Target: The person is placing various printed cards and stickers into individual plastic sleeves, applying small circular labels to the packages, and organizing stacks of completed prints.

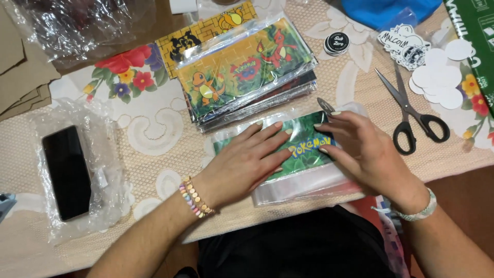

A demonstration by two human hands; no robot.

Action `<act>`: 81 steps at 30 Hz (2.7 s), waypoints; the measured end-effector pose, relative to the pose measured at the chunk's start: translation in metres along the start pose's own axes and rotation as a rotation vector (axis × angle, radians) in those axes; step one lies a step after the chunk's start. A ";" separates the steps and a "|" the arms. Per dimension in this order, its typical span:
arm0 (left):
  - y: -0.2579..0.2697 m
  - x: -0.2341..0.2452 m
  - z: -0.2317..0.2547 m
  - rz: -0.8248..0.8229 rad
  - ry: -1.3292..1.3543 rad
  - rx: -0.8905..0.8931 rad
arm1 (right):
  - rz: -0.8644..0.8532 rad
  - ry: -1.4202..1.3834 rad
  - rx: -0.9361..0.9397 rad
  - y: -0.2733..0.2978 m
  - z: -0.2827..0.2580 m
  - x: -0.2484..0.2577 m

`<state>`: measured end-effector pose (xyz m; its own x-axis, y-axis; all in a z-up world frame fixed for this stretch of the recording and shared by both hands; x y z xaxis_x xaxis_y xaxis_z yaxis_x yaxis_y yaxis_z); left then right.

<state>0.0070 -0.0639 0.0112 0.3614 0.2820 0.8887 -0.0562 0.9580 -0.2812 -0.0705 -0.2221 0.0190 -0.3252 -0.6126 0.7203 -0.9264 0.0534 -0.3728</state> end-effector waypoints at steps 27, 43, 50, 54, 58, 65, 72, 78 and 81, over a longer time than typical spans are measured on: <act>0.002 -0.014 -0.005 0.069 0.008 -0.051 | 0.076 -0.982 -0.712 0.032 0.044 0.010; 0.002 -0.012 -0.006 0.069 0.068 -0.015 | -0.193 -1.277 -1.322 0.035 0.072 -0.025; 0.001 -0.011 -0.005 0.105 0.058 -0.024 | -0.202 -1.272 -1.306 0.029 0.072 -0.027; 0.002 -0.014 -0.005 0.094 0.038 -0.034 | -0.209 -1.241 -1.301 0.027 0.071 -0.027; 0.000 -0.009 -0.003 0.112 -0.004 -0.057 | -0.190 -1.057 -1.335 0.022 0.070 -0.024; 0.005 -0.022 -0.004 0.067 -0.127 -0.080 | -0.238 -0.904 -1.325 0.015 0.060 -0.021; 0.004 -0.021 -0.003 0.065 -0.115 -0.077 | -0.257 -0.053 -0.759 -0.008 0.052 -0.004; 0.005 -0.022 -0.002 0.071 -0.136 -0.080 | -0.163 0.638 -0.371 -0.018 0.043 -0.016; 0.003 -0.021 -0.003 0.057 -0.128 -0.082 | -0.145 0.695 -0.345 -0.022 0.050 -0.014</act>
<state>0.0023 -0.0669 -0.0091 0.2384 0.3447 0.9079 0.0048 0.9345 -0.3560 -0.0365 -0.2541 -0.0119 -0.1353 -0.0047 0.9908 -0.9384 0.3216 -0.1266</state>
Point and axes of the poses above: each hand's wrist, its own y-axis away from the middle knuckle, its own x-axis out of the back of the hand, z = x × y, the point moved 8 cm from there along -y, towards the middle knuckle, and after that the axes turned 4 degrees about z, right-handed, at the moved point
